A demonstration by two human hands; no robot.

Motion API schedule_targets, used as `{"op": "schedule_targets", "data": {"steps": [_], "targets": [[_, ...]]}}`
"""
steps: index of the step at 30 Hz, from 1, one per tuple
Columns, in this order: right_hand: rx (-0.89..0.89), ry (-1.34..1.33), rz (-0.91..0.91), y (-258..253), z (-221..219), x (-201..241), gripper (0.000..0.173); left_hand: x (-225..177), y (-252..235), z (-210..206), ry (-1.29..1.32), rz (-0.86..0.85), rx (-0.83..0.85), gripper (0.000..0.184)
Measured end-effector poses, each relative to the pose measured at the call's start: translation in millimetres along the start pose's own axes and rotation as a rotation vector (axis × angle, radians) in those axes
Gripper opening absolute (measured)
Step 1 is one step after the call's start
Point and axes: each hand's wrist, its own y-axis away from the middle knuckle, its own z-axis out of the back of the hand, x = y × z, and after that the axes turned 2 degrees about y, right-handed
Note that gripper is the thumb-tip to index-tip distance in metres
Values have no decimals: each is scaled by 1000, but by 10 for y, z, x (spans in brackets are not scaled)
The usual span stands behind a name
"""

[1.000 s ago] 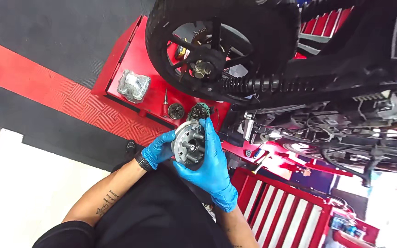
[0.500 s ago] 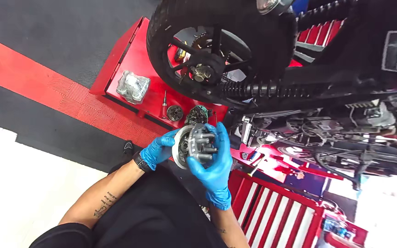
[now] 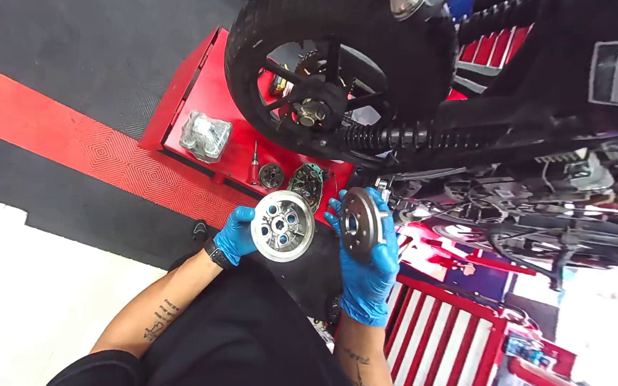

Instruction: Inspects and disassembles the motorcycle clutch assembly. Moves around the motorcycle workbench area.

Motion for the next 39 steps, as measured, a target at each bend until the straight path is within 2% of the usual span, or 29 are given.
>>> {"op": "schedule_targets", "data": {"steps": [3, 5, 11, 15, 18, 20, 22, 23, 25, 26, 29, 31, 35, 39], "targets": [[102, 473, 155, 8, -132, 48, 106, 18, -11, 17, -61, 10, -75, 32], [186, 686, 263, 17, -247, 19, 106, 32, -29, 21, -116, 11, -107, 29], [338, 887, 329, -34, -546, -155, 105, -45, -12, -71, -191, 11, -95, 27], [458, 919, 277, -133, -725, -171, 119, -248, 100, -114, -276, 21, -186, 30], [444, 749, 243, -259, -883, -281, 110, -410, 189, -242, -451, -3, -275, 40], [411, 472, 170, -360, -981, -343, 102, -529, 239, -258, -538, -15, -317, 54], [331, 13, -23, -402, -1088, -383, 92, -684, 292, -186, -600, -45, -382, 61], [252, -202, -145, -401, -1147, -387, 82, -767, 322, -159, -632, -77, -419, 60], [109, -452, -350, -437, -1272, -397, 61, -903, 362, -157, -707, -166, -501, 58], [97, -523, -427, -491, -1332, -420, 62, -977, 360, -173, -729, -210, -527, 59], [147, -623, -626, -662, -1523, -563, 75, -1188, 320, -256, -768, -369, -576, 64], [201, -601, -740, -792, -1656, -658, 80, -1345, 301, -329, -870, -426, -602, 62], [339, -538, -887, -1106, -2021, -736, 74, -1627, 366, -605, -1024, -431, -790, 64], [499, -500, -988, -1349, -2476, -791, 74, -1884, 533, -717, -1005, -570, -922, 60]]}}
